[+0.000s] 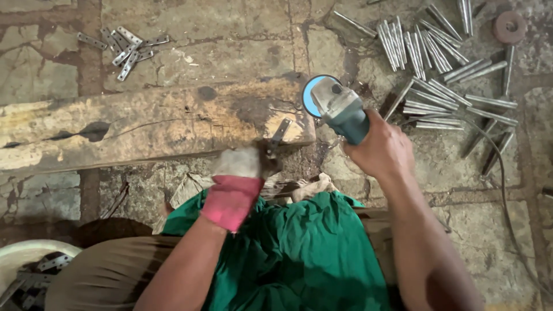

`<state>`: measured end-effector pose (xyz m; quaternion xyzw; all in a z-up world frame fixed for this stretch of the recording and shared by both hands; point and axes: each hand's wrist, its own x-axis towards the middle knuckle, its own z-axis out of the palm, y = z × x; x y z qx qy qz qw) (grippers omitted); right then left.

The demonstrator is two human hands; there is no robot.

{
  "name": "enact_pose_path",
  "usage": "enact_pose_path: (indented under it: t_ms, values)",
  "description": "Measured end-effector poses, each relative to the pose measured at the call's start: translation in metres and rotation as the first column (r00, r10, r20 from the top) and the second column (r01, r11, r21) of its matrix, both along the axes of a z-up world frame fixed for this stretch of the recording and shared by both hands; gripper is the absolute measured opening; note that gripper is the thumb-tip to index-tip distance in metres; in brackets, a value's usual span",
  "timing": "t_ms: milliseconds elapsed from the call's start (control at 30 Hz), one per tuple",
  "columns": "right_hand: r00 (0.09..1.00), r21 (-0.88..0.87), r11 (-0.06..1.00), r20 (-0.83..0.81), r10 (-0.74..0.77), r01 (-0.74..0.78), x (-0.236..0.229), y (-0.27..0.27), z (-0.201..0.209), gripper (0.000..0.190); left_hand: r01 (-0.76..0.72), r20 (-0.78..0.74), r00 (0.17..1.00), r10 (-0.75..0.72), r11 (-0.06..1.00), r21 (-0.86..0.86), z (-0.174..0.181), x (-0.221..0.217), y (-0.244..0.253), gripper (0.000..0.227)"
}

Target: Grinding and smoothing metal hinges and brackets on a wooden block using a hand-held angle grinder.

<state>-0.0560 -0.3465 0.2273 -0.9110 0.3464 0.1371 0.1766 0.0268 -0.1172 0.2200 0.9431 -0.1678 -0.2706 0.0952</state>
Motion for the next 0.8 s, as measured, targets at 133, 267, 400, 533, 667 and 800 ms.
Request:
enact_pose_path:
  t_ms: [133,267,400,533,667,800]
  values:
    - [0.994,-0.052,0.997,0.086,0.067,-0.063,-0.005,-0.005,-0.018,0.087,0.116,0.115,0.986,-0.121,0.992,0.048,-0.045,-0.004,0.01,0.033]
    - [0.994,-0.04,0.997,0.089,0.07,-0.066,-0.006,-0.002,-0.019,0.085,0.217,0.25,0.947,-0.199,0.975,-0.045,-0.045,-0.004,0.013,0.027]
    - [0.997,-0.046,0.998,0.055,0.053,-0.05,-0.003,0.002,-0.016,0.086,0.154,0.26,0.957,-0.131,0.985,-0.073,-0.043,-0.004,0.011,0.027]
    - [0.996,-0.046,0.995,0.0,0.093,-0.093,-0.001,0.009,-0.016,0.088,0.192,0.255,0.954,-0.155,0.974,-0.125,-0.059,-0.004,0.016,0.027]
    - [0.989,0.035,0.993,-0.093,0.114,-0.112,0.001,0.014,-0.024,0.088,0.153,0.201,0.97,-0.137,0.986,-0.065,-0.046,-0.002,0.013,0.026]
    - [0.983,0.06,0.986,-0.094,0.158,-0.153,0.005,0.034,-0.011,0.083,0.127,0.169,0.979,-0.117,0.991,-0.049,-0.048,-0.001,0.011,0.025]
